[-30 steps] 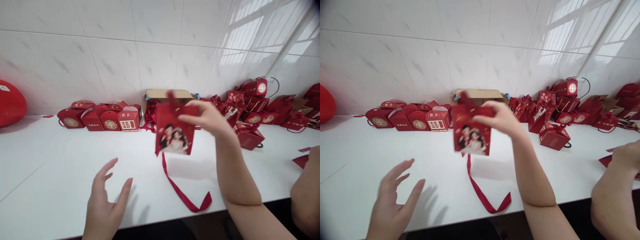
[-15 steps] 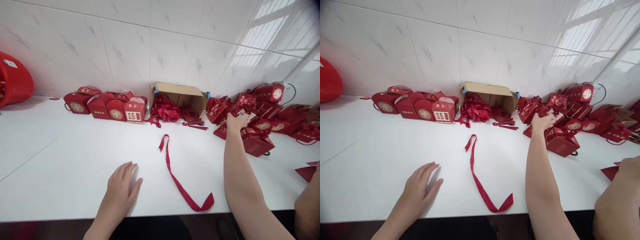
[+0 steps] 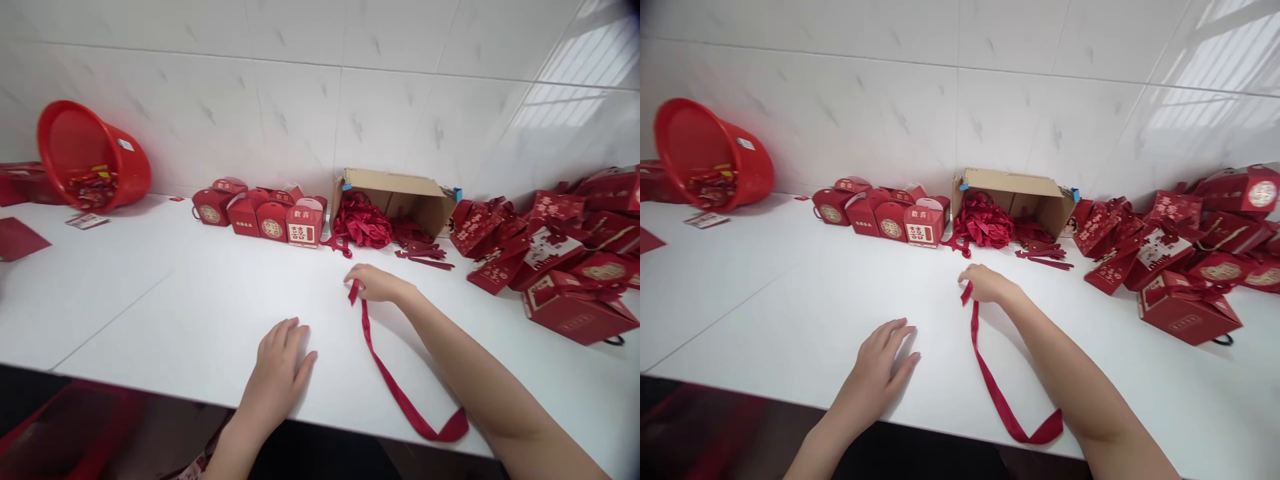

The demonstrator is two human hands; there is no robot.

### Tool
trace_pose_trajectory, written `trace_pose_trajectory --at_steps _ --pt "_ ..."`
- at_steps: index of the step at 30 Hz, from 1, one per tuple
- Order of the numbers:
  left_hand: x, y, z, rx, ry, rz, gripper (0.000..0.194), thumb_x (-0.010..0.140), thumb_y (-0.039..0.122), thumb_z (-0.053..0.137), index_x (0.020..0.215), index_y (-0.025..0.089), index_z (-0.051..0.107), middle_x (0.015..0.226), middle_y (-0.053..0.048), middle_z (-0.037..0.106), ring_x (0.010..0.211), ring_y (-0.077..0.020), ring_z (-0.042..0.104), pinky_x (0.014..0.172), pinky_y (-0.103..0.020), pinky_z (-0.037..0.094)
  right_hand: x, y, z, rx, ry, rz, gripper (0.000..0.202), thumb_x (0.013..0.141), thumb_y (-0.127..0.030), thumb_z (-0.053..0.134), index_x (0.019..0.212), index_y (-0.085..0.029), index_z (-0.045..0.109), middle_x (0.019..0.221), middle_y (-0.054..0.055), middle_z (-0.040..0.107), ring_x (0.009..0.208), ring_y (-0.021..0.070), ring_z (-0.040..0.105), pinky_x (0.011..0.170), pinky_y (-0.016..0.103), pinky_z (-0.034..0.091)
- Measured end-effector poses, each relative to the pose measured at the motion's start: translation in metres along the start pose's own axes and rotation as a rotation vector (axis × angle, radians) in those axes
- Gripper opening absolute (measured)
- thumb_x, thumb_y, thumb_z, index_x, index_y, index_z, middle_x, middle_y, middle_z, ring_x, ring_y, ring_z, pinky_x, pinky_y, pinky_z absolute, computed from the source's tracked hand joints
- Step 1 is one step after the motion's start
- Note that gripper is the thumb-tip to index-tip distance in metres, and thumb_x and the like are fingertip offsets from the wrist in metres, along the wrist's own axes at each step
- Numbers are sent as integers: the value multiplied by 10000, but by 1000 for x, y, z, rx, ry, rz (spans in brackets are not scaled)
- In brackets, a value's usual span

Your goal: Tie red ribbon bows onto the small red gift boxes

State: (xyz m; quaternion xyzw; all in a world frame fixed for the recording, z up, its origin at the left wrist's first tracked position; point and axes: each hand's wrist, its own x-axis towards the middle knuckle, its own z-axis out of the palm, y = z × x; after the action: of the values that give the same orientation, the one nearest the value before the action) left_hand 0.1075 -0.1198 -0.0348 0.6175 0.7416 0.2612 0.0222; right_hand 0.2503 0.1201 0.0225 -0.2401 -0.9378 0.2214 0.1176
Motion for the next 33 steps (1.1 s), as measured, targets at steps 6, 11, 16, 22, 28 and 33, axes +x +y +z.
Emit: trace_pose_trajectory --at_steps 6,11,16,22,28,33 --pt "1 3 -11 -42 -94 -48 299 877 314 465 1156 232 536 1299 -112 506 1245 -296 432 978 -509 428 12 29 22 157 186 82 226 619 38 536 627 -147 666 733 73 653 732 207 605 741 321 454" --pt "45 -11 -32 -46 -192 -62 384 820 354 537 1174 206 520 1237 -115 551 1163 -288 505 944 -463 456 15 30 -1 475 514 188 24 660 -158 643 676 -174 652 764 49 672 796 211 623 797 347 460" --pt "145 -21 -34 127 9 -176 622 771 413 590 1290 116 420 1303 -189 479 1256 -342 402 996 -456 392 7 15 -44 928 732 227 245 660 -359 690 787 -190 566 779 31 644 734 165 628 723 329 507" --pt "244 -11 -17 218 303 -326 867 745 570 554 1391 78 248 1485 -245 190 1364 -394 175 1076 -538 205 -18 -15 -87 1399 710 180 150 654 -191 670 782 -150 603 653 -19 515 477 38 396 483 182 425" --pt "269 -14 -10 249 292 -343 721 730 592 530 1260 112 443 1304 -235 465 1254 -425 332 1010 -576 244 -31 -32 -96 1514 642 90 182 715 -259 726 699 -131 597 565 -49 405 452 32 248 388 169 234" --pt "237 -19 -29 258 200 -192 640 749 489 535 1263 125 420 1258 -207 483 1201 -385 415 999 -559 280 -34 -30 -95 1340 576 61 406 696 -382 756 572 -171 431 522 -67 330 442 43 186 404 213 132"
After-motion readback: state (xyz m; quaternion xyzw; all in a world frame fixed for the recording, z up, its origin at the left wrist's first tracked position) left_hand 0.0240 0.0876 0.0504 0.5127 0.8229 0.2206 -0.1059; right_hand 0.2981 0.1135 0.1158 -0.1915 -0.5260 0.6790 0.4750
